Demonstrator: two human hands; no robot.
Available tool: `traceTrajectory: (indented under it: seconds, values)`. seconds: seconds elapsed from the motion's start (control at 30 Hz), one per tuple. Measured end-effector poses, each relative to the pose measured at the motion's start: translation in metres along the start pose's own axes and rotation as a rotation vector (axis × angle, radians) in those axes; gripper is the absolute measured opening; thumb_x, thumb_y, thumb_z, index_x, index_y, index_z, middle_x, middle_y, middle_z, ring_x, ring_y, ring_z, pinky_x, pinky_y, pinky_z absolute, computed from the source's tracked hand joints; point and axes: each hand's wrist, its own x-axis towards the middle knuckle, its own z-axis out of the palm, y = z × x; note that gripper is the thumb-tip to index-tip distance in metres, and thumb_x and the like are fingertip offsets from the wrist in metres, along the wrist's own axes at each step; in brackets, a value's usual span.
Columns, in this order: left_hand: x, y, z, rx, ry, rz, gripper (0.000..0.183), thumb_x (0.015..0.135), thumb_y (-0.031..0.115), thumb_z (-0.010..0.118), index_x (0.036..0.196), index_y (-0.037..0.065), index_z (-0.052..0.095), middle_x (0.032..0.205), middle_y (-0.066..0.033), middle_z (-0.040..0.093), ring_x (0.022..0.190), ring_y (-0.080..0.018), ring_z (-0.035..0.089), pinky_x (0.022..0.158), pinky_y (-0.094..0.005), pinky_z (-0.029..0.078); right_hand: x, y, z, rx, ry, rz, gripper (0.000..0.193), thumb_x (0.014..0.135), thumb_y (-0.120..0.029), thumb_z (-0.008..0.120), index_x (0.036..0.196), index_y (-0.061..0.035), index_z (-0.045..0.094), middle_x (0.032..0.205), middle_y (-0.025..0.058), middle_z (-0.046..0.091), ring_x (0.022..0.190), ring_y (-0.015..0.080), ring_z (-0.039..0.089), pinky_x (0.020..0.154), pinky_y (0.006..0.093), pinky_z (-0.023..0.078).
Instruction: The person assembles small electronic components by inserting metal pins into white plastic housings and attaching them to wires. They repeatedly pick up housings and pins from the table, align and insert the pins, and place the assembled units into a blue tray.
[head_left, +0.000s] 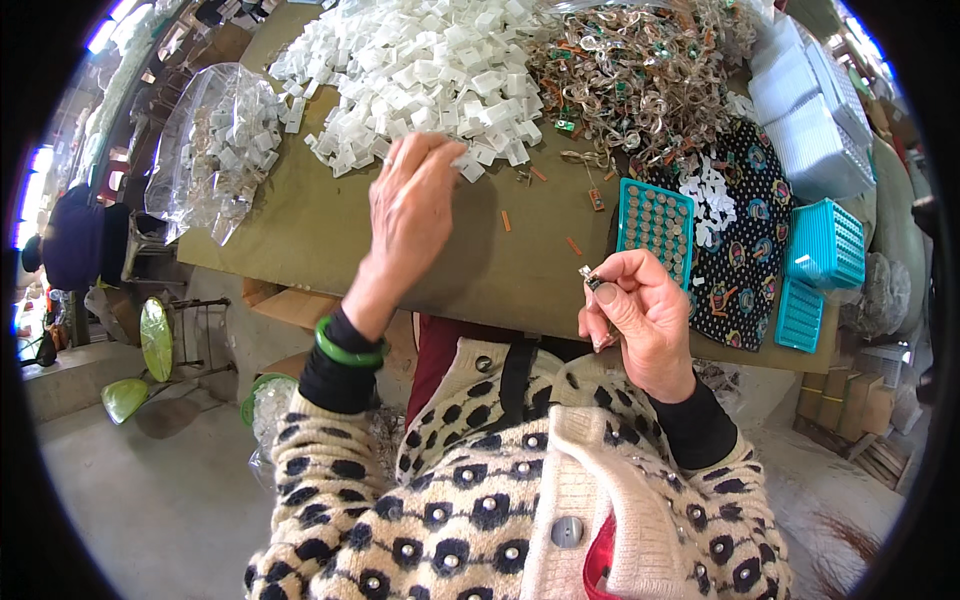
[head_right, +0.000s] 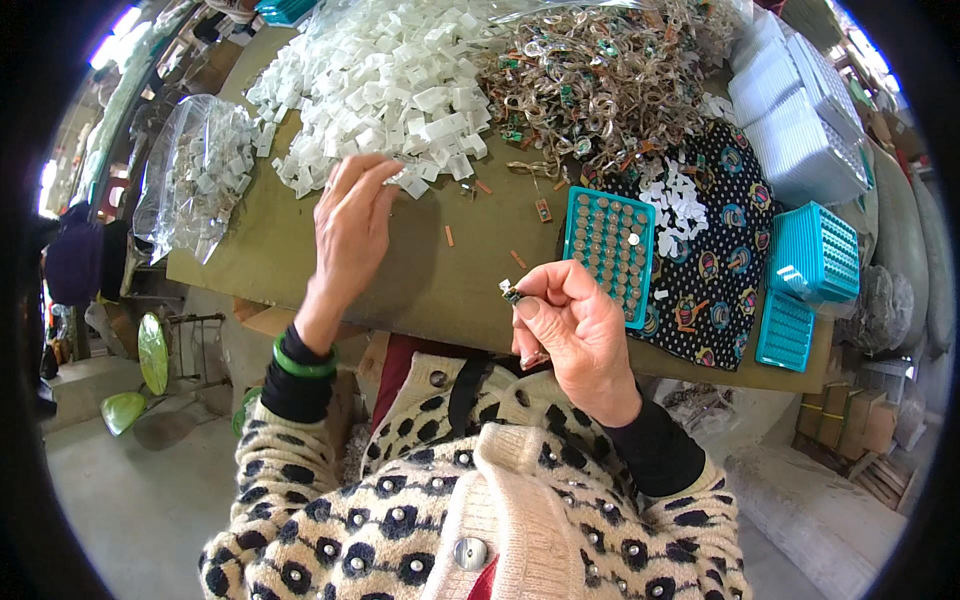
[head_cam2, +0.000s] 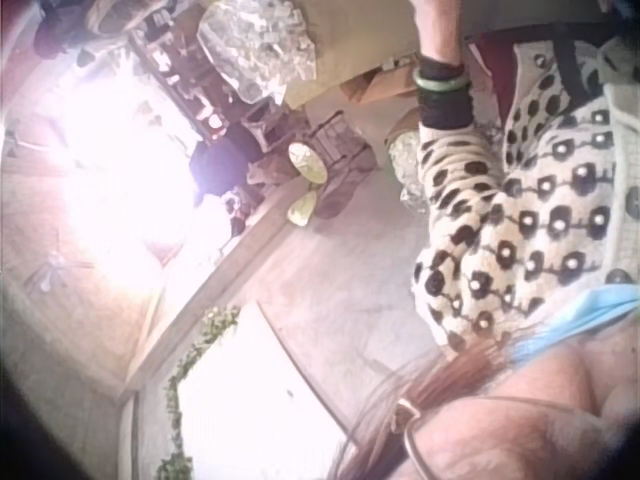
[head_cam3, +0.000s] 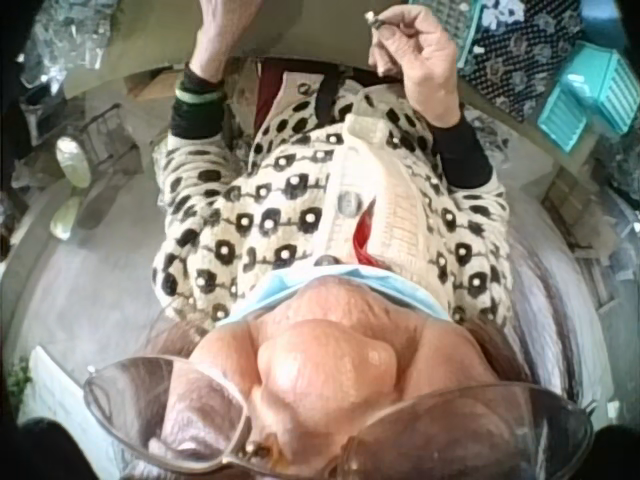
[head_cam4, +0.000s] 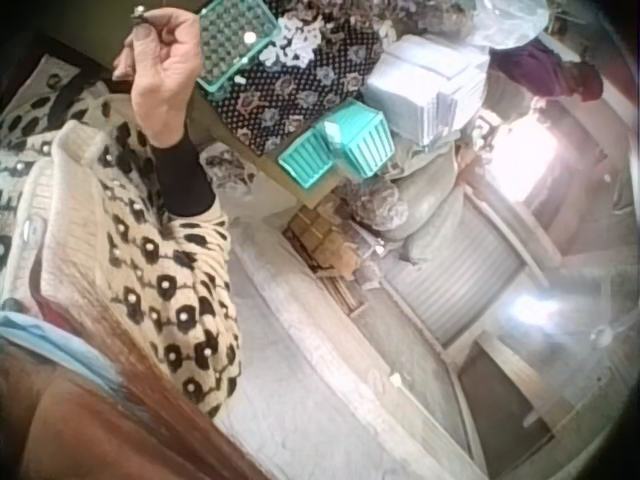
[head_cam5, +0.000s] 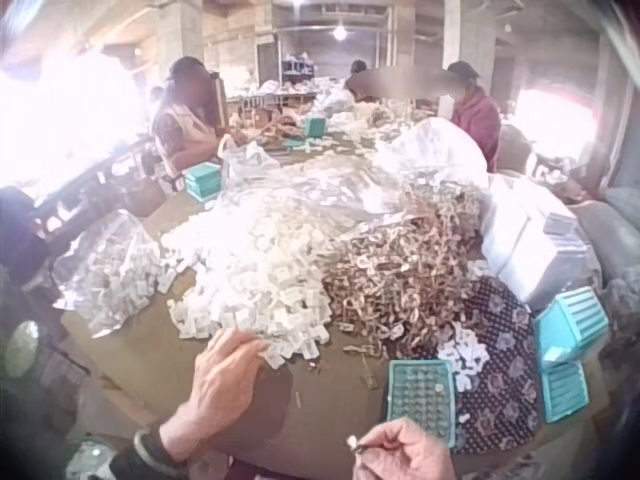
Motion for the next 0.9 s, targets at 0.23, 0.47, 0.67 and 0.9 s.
traceTrajectory:
  seconds: [0.23,0.47,0.67,0.9]
  values:
    - [-0.016,-0.033,0.011,0.07,-0.102,0.051,0.012,0.081,0.002,0.068,0.09,0.003,0.061,0.102,-0.0097,0.062,0.087,-0.0306,0.062,0.071,-0.0394,0.051,0.001,0.003,-0.005,0.025,-0.027,0.065,0.011,0.096,-0.008,0.06,0.104,-0.0006,0.056,0.082,0.0031,0.058,0.063,0.0074,0.054,0.057,0.0207,0.045]
    - [-0.02,-0.025,0.007,-0.049,-0.101,-0.106,0.016,0.081,-0.001,0.07,0.093,0.003,0.059,0.094,-0.0078,0.064,0.079,-0.0231,0.063,0.067,-0.0321,0.05,0.012,0.001,0.002,-0.025,-0.027,0.003,0.008,0.095,-0.006,0.061,0.102,-0.001,0.06,0.081,0.0013,0.058,0.066,0.006,0.055,0.06,0.0194,0.046]
    - [-0.025,0.007,0.002,-0.916,-0.063,-0.643,0.034,0.082,-0.005,0.071,0.115,0.001,0.064,0.094,0.0,0.066,0.075,-0.0055,0.058,0.064,-0.0207,0.047,0.022,-0.002,0.013,0.041,0.021,-0.018,0.009,0.094,-0.004,0.062,0.101,0.0007,0.06,0.078,0.0021,0.06,0.063,0.0069,0.056,0.057,0.0203,0.047]
    - [-0.046,0.069,0.004,-1.69,-0.222,-0.933,0.03,0.089,0.001,0.066,0.119,-0.004,0.063,0.105,-0.0117,0.069,0.089,-0.0176,0.068,0.072,-0.0282,0.055,0.024,0.0,0.018,0.067,0.081,-0.055,0.01,0.092,-0.003,0.064,0.1,0.0018,0.06,0.08,0.0045,0.064,0.062,0.0062,0.056,0.055,0.0189,0.047]
